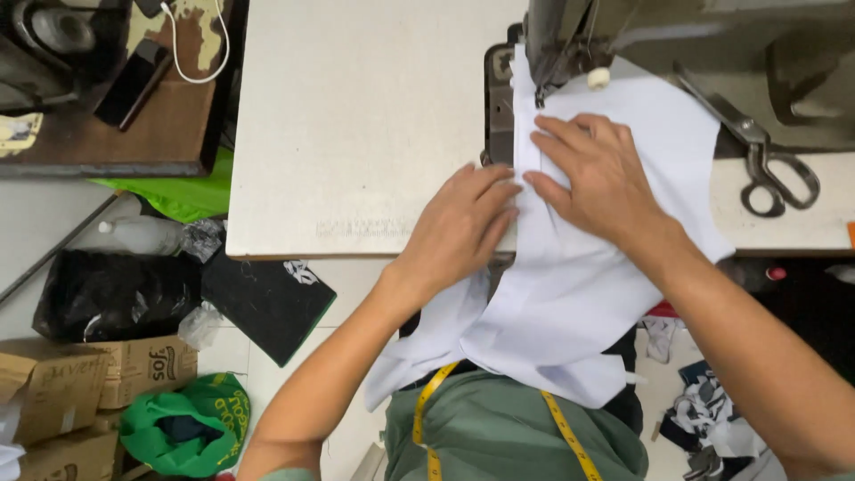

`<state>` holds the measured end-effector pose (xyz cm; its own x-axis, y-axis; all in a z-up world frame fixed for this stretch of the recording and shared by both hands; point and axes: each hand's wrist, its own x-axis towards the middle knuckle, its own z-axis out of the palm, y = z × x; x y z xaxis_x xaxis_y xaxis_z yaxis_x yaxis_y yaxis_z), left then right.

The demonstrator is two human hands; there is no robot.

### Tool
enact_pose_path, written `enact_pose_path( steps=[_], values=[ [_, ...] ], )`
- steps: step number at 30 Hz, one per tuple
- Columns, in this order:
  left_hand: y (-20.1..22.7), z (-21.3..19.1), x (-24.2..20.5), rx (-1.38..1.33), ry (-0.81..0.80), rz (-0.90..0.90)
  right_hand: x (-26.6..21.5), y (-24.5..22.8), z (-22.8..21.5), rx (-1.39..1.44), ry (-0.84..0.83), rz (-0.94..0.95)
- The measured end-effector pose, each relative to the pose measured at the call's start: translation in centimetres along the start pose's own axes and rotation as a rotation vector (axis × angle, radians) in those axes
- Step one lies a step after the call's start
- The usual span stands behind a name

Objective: Sewing long strips of white fabric together using an industrial sewing machine.

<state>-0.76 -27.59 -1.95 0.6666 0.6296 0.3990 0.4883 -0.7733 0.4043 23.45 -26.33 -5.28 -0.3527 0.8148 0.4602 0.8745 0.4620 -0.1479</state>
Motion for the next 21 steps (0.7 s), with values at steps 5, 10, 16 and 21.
enact_pose_path(
  steps=[5, 10, 16, 21],
  values=[
    [-3.9, 3.1, 3.3, -0.013, -0.024, 0.127, -0.6, -1.2, -0.5, 0.026, -0.037, 0.003],
    [-3.4, 1.3, 4.1, 0.049, -0.161, 0.048, -0.4, -1.7, -1.0, 0.078, -0.058, 0.078],
    [-5.1, 1.1, 6.0, 0.085, -0.197, 0.025, 0.3, -1.5, -1.2, 0.104, -0.088, 0.093],
    [-6.6, 0.4, 8.4, 0.23, -0.108, 0.124, 1.9, -1.9, -2.9, 0.032, -0.122, 0.033]
  ],
)
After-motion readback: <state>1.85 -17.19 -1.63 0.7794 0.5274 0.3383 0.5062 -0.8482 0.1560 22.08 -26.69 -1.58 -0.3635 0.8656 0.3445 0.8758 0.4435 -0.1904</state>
